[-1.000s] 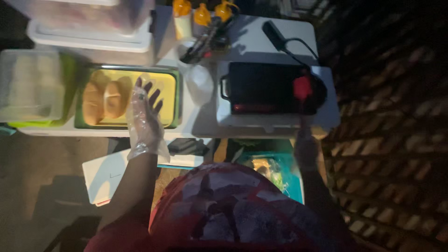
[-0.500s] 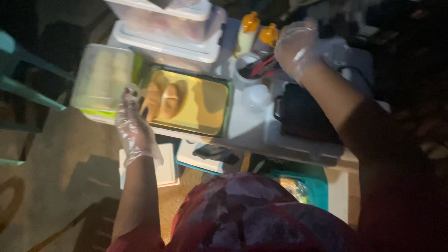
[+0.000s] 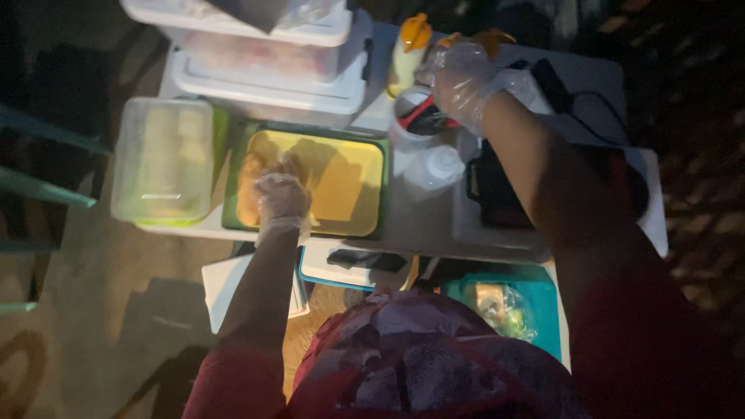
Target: The person grills a sausage on a portable electric griddle, then toasts two buns on the same surface. They assemble the sandwich by placing the sausage inside a bun, wrap it in paper, and place it in a container. The process is repeated for a second sandwich.
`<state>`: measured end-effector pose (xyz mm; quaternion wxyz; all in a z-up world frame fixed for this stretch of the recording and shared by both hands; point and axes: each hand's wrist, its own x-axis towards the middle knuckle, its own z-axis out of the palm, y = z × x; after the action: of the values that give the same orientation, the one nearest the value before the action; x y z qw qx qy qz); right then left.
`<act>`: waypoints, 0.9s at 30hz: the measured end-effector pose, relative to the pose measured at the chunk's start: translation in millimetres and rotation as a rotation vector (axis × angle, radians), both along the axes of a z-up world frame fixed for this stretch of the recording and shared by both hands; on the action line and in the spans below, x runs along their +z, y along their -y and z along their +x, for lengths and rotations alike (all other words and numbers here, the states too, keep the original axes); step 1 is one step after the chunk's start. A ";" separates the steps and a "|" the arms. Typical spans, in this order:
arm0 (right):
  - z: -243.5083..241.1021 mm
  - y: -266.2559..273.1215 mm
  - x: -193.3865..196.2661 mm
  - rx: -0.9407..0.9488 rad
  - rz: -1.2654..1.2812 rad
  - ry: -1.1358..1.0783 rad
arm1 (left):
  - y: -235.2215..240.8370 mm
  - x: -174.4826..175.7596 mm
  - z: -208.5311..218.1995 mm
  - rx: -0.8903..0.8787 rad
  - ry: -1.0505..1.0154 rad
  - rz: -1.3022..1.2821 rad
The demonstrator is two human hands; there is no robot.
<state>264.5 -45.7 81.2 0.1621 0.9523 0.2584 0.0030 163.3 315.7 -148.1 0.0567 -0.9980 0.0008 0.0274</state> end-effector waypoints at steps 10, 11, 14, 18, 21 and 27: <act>-117.6 36.7 47.4 0.043 0.909 0.405 | 1.1 -14.6 19.1 -0.079 0.275 -0.202; -132.8 37.7 46.8 0.115 1.123 0.322 | 3.7 -6.5 16.3 -0.065 0.189 -0.259; -191.9 23.3 29.4 -0.178 2.151 -0.044 | 22.8 32.1 2.7 -0.109 0.014 -0.780; -226.3 -21.2 -5.5 -0.482 2.000 -0.563 | 62.5 117.5 -36.9 0.017 -0.310 -1.763; -227.2 -55.3 -21.2 -0.247 1.628 -0.770 | 97.6 183.2 -75.4 -0.192 -0.418 -2.208; -239.1 -66.1 -40.5 -0.294 2.128 -0.817 | 116.0 245.8 -108.4 -0.244 -0.550 -2.252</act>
<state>25.5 20.4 40.7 -0.8216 0.5580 0.0448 -0.1081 54.9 199.7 97.7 -0.8612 -0.4379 0.1330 0.2210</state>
